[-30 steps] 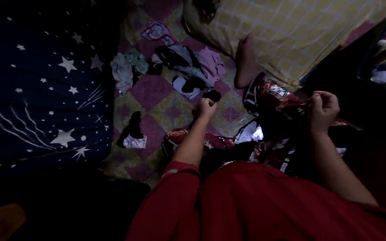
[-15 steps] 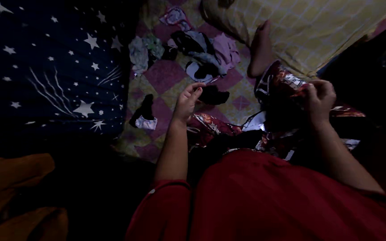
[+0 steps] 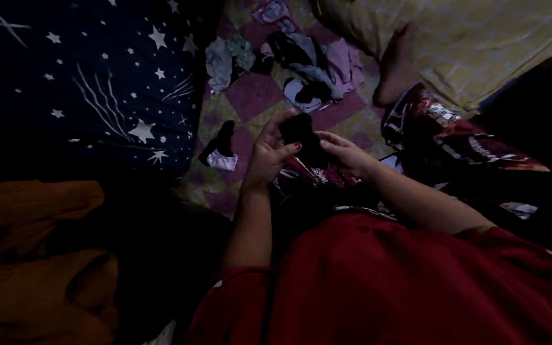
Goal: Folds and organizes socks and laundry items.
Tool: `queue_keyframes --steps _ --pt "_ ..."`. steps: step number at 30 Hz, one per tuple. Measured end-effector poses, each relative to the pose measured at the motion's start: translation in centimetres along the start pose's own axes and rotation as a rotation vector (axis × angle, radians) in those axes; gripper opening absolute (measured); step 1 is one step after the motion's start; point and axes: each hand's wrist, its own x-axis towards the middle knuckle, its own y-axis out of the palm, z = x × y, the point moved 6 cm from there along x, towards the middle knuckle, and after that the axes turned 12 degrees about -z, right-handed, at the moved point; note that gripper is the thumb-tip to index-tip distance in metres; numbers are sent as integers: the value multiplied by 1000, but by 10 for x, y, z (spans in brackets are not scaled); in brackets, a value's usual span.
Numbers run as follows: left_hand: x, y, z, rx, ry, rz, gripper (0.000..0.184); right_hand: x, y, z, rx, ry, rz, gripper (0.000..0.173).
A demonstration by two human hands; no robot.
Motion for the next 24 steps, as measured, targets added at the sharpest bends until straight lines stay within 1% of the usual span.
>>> queue_keyframes --steps 3,5,8,10,12,15,17,18,19,20,22,24 --pt "-16 -19 -7 292 21 -172 48 1 -3 8 63 -36 -127 24" --pt "-28 -34 -10 514 3 -295 38 3 -11 14 14 -141 -203 17" --pt "-45 -54 -12 755 49 -426 25 3 -18 23 -80 -294 -224 16" --pt "-54 -60 -13 851 50 -483 24 2 -15 29 -161 -365 -227 17" --pt "-60 -63 -14 887 45 -519 23 3 -9 33 -287 -422 -234 21" --pt "-66 -73 -15 841 132 -549 21 4 -4 35 -485 -545 -245 26" --pt "-70 -82 -15 738 172 -541 21 6 -4 34 -547 -563 -252 28" --pt "-72 -87 -14 651 177 -548 17 6 -4 33 -558 -549 -255 28" --pt "-74 -89 -14 535 170 -567 9 5 -3 33 -567 -525 -251 29" --pt "-75 -90 -14 408 144 -599 7 5 -2 33 -563 -497 -244 28" --pt "-75 -85 -11 185 52 -619 15 7 2 29 -501 -425 -188 25" --pt "-73 -77 -8 51 -28 -611 16 9 6 25 -464 -306 -135 24"
